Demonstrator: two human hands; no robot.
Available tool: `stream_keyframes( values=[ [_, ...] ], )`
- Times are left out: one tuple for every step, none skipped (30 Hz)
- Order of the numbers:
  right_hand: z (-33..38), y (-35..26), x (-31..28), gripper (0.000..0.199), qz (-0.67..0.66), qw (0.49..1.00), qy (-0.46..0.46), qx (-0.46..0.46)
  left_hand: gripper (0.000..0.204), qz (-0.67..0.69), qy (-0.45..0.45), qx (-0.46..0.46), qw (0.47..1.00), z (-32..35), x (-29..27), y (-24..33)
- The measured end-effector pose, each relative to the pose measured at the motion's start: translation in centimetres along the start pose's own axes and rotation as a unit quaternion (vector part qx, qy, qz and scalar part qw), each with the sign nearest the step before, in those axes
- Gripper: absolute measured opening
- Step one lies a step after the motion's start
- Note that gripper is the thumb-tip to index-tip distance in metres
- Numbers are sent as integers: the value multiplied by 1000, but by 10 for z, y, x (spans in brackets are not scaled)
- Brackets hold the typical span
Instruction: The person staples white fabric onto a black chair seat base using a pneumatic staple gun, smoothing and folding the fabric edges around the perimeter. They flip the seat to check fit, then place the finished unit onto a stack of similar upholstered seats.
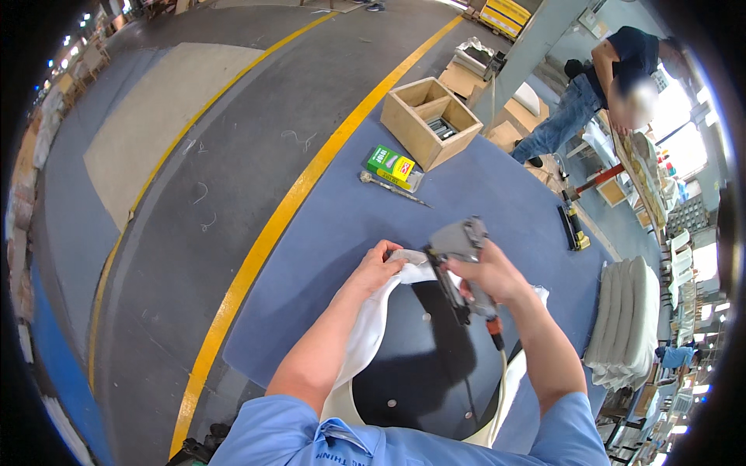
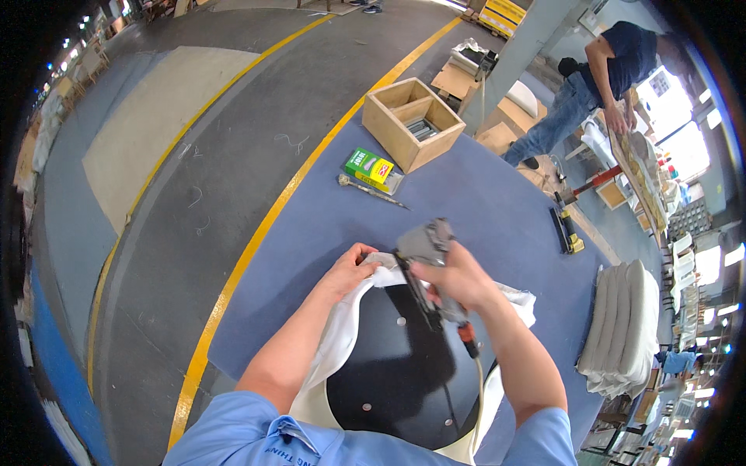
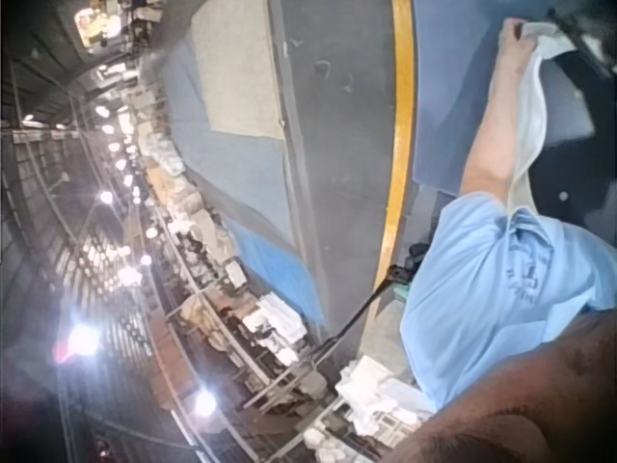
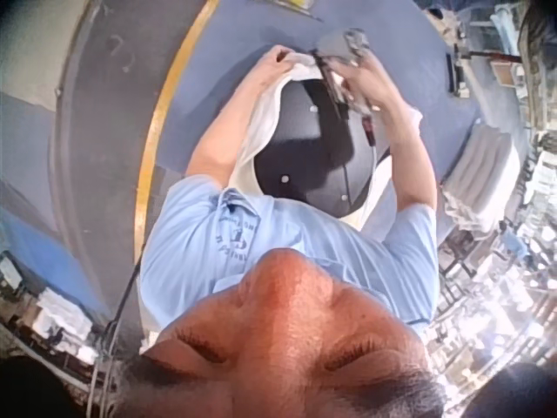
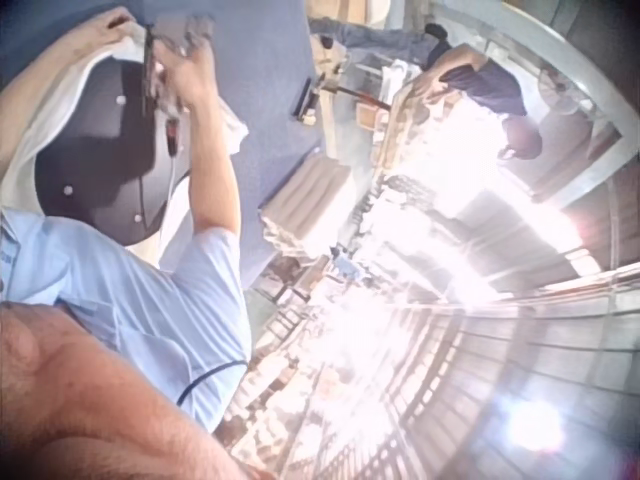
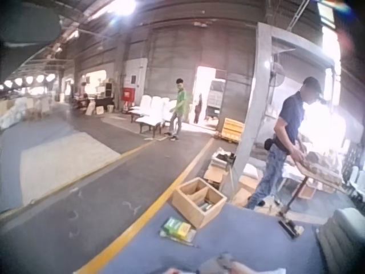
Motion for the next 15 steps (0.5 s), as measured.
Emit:
stream_keyframes(
  values=[
    [-18,1,9,31,27,1000,-7,6,34,-1,2,2,1000,0,1,1],
    [-33,3,17,31,53,998,-15,14,35,3,2,5,1000,0,2,2],
    [-43,4,26,32,79,996,-25,21,35,7,6,7,1000,0,1,2],
    [-48,7,30,32,82,996,-19,29,35,11,9,9,1000,0,1,1],
    [-53,7,36,32,85,996,-15,36,36,22,12,14,1000,0,0,0],
    [-55,6,40,32,89,995,-10,43,36,32,13,19,999,0,-1,-1],
    [-56,6,42,33,99,994,-10,52,37,42,14,25,999,0,-2,-1],
    [-55,8,43,33,105,993,-7,62,37,35,18,26,999,1,-2,0],
    [-55,10,44,34,110,991,-4,72,37,27,20,26,999,2,-1,1],
    [-55,12,44,34,109,992,-5,71,37,19,22,27,999,3,0,2],
    [-56,12,45,35,108,992,-8,66,37,18,24,30,999,2,-1,0],
    [-56,12,46,35,107,992,-10,62,36,18,24,33,999,0,-1,-2],
    [-56,13,46,36,113,992,-9,62,36,17,25,36,999,-1,-1,-3],
    [-56,11,48,36,118,991,-9,61,36,21,31,35,999,-3,-3,-7],
    [-56,9,50,36,123,990,-10,61,35,26,38,34,998,-5,-4,-10]
  ],
)
Point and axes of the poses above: each hand's wrist, its own z-axis away from the middle knuckle, its own x-axis out of the palm, y = z × x, the point moved 7 cm from there along -z, towards the middle knuckle, and after that the axes turned 6 degrees about -y, right-handed, at the moved point
